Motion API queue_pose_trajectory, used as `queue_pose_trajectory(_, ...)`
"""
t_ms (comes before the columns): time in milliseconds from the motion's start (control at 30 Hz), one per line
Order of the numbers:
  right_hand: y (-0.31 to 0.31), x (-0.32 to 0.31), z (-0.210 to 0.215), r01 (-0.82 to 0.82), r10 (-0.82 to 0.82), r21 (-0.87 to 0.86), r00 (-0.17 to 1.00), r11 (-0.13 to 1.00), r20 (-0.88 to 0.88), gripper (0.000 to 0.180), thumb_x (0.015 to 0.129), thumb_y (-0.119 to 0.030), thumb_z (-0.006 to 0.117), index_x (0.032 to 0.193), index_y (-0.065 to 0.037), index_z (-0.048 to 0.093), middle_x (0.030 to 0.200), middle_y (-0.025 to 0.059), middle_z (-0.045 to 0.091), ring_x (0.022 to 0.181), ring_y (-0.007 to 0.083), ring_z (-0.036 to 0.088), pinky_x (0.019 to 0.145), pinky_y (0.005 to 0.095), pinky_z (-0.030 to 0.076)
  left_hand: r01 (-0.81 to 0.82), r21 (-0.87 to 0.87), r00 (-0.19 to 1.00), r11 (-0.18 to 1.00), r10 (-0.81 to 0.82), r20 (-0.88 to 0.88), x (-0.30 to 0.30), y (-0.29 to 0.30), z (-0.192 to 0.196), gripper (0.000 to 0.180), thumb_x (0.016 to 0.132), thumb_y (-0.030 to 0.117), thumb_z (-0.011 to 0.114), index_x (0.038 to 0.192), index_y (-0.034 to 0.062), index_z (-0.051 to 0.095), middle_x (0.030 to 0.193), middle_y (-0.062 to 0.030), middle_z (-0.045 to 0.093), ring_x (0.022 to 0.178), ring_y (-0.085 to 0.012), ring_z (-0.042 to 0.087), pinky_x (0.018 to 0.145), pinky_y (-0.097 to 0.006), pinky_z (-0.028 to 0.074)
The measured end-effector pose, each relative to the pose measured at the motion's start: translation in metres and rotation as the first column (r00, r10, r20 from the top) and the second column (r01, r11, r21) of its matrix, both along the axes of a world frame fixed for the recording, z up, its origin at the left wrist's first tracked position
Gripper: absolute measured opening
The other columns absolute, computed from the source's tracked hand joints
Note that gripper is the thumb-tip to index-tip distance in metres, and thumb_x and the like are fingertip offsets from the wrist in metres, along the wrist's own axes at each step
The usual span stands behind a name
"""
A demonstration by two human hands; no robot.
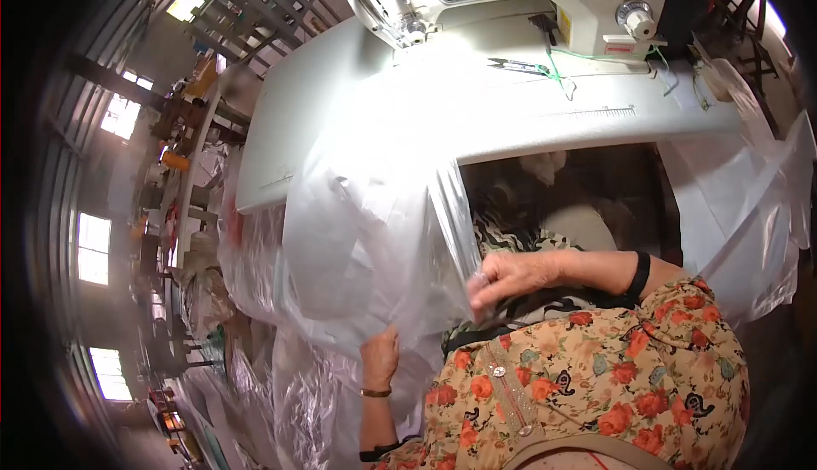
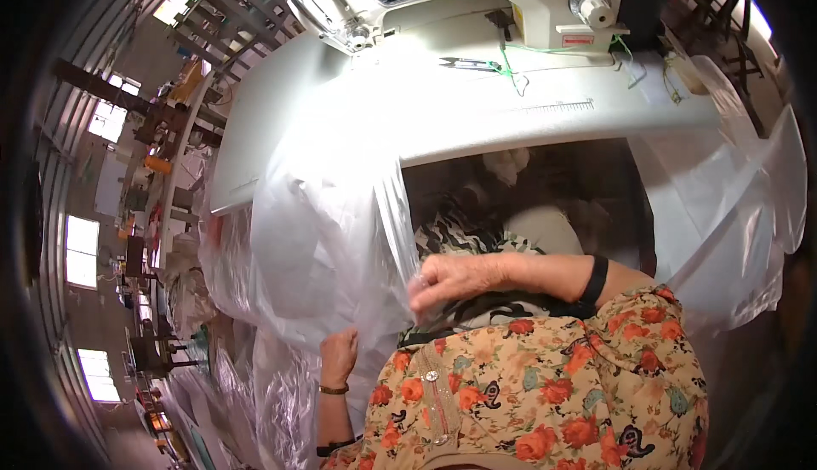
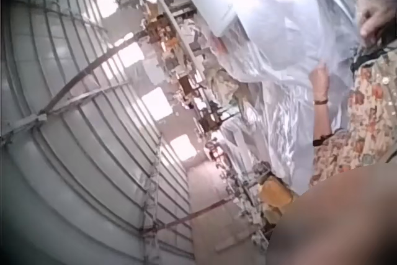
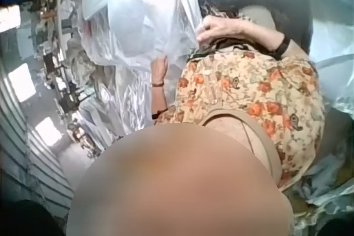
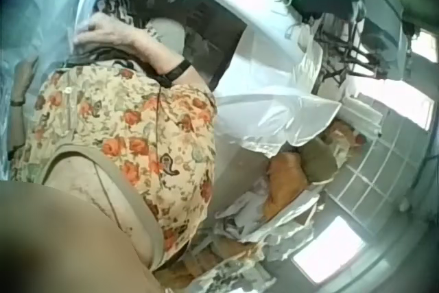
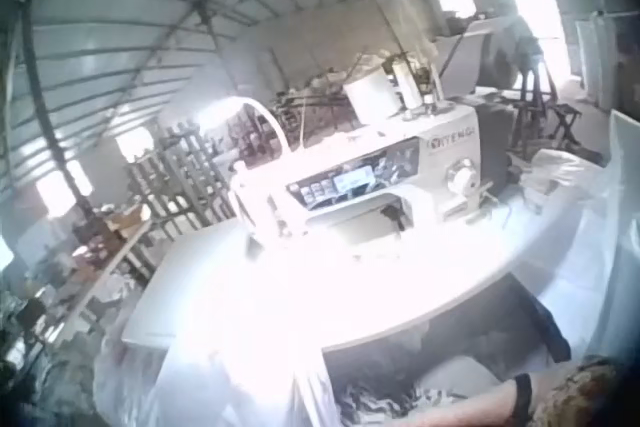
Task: The recorder is using an industrial sewing machine to join sheets of white synthetic material.
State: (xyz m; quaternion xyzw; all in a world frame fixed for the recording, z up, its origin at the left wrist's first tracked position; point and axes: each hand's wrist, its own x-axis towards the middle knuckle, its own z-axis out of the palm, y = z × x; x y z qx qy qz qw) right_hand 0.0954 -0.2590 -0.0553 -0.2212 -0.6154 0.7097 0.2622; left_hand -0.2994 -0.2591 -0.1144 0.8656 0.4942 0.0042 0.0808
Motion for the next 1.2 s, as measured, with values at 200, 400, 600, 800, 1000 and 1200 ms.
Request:
queue_pose_trajectory(200, -0.002, 0.007, -0.012, -0.094, 0.103, -0.14, 0.993, 0.986, 0.056, 0.034, 0.098, -0.029, 0.059, 0.1, 0.002, 0.071, 0.094, 0.0064, 0.072, 0.09, 0.0124, 0.063, 0.085, 0.0284, 0.049, -0.238, -0.182, 0.945, 0.954, 0.184, -0.271, -0.077, -0.015, -0.018, 0.011, 0.081, 0.019, 0.062, 0.079, 0.0087, 0.067, 0.076, -0.0146, 0.067, 0.078, -0.0367, 0.064, 0.069, -0.048, 0.049)
queue_pose_trajectory(400, 0.026, 0.002, -0.056, 0.147, -0.171, -0.302, 0.984, 0.942, -0.056, 0.034, 0.101, -0.029, 0.053, 0.122, -0.004, 0.061, 0.107, 0.0067, 0.069, 0.092, 0.0144, 0.066, 0.08, 0.03, 0.053, -0.388, -0.341, 0.916, 0.856, 0.318, -0.245, -0.114, -0.025, -0.013, 0.015, 0.08, 0.021, 0.065, 0.09, 0.0102, 0.07, 0.085, -0.0147, 0.069, 0.082, -0.0346, 0.066, 0.072, -0.046, 0.051)
queue_pose_trajectory(600, 0.086, -0.022, -0.071, 0.601, -0.709, -0.512, 0.704, 0.613, -0.022, 0.037, 0.099, -0.025, 0.055, 0.128, -0.002, 0.057, 0.108, 0.0084, 0.067, 0.095, 0.0154, 0.065, 0.082, 0.0318, 0.054, -0.309, -0.475, 0.851, 0.824, 0.463, 0.248, -0.088, 0.013, 0.026, 0.044, 0.085, 0.009, 0.067, 0.127, 0.0033, 0.059, 0.113, -0.0133, 0.068, 0.104, -0.0244, 0.065, 0.086, -0.035, 0.051)
queue_pose_trajectory(800, 0.126, -0.082, -0.107, 0.683, -0.669, 0.343, 0.721, 0.644, -0.18, 0.016, 0.093, -0.017, 0.059, 0.099, -0.005, 0.067, 0.089, 0.0082, 0.064, 0.078, 0.0141, 0.06, 0.069, 0.0334, 0.051, -0.317, -0.233, 0.651, 0.919, 0.389, 0.652, 0.009, 0.074, 0.024, 0.051, 0.088, 0.004, 0.066, 0.137, 0.0004, 0.05, 0.133, -0.0141, 0.056, 0.119, -0.0231, 0.057, 0.093, -0.032, 0.049)
queue_pose_trajectory(1000, 0.153, -0.078, -0.158, 0.188, -0.589, 0.672, 0.679, 0.716, 0.438, 0.026, 0.094, -0.022, 0.054, 0.103, 0.0, 0.065, 0.096, 0.0155, 0.068, 0.088, 0.028, 0.065, 0.078, 0.0408, 0.05, -0.144, 0.285, 0.898, 0.948, 0.004, 0.441, 0.081, 0.104, 0.021, 0.07, 0.083, 0.008, 0.072, 0.145, 0.0014, 0.039, 0.139, -0.0157, 0.051, 0.124, -0.0272, 0.054, 0.097, -0.034, 0.047)
queue_pose_trajectory(1200, 0.091, -0.043, -0.084, 0.689, -0.719, -0.444, 0.683, 0.573, 0.132, 0.029, 0.099, -0.022, 0.054, 0.101, 0.002, 0.069, 0.087, 0.0035, 0.069, 0.075, 0.0133, 0.061, 0.072, 0.0325, 0.052, -0.282, -0.543, 0.639, 0.791, 0.577, 0.509, 0.086, 0.151, 0.015, 0.079, 0.076, 0.014, 0.079, 0.144, 0.004, 0.039, 0.134, -0.018, 0.05, 0.122, -0.0343, 0.053, 0.104, -0.043, 0.041)
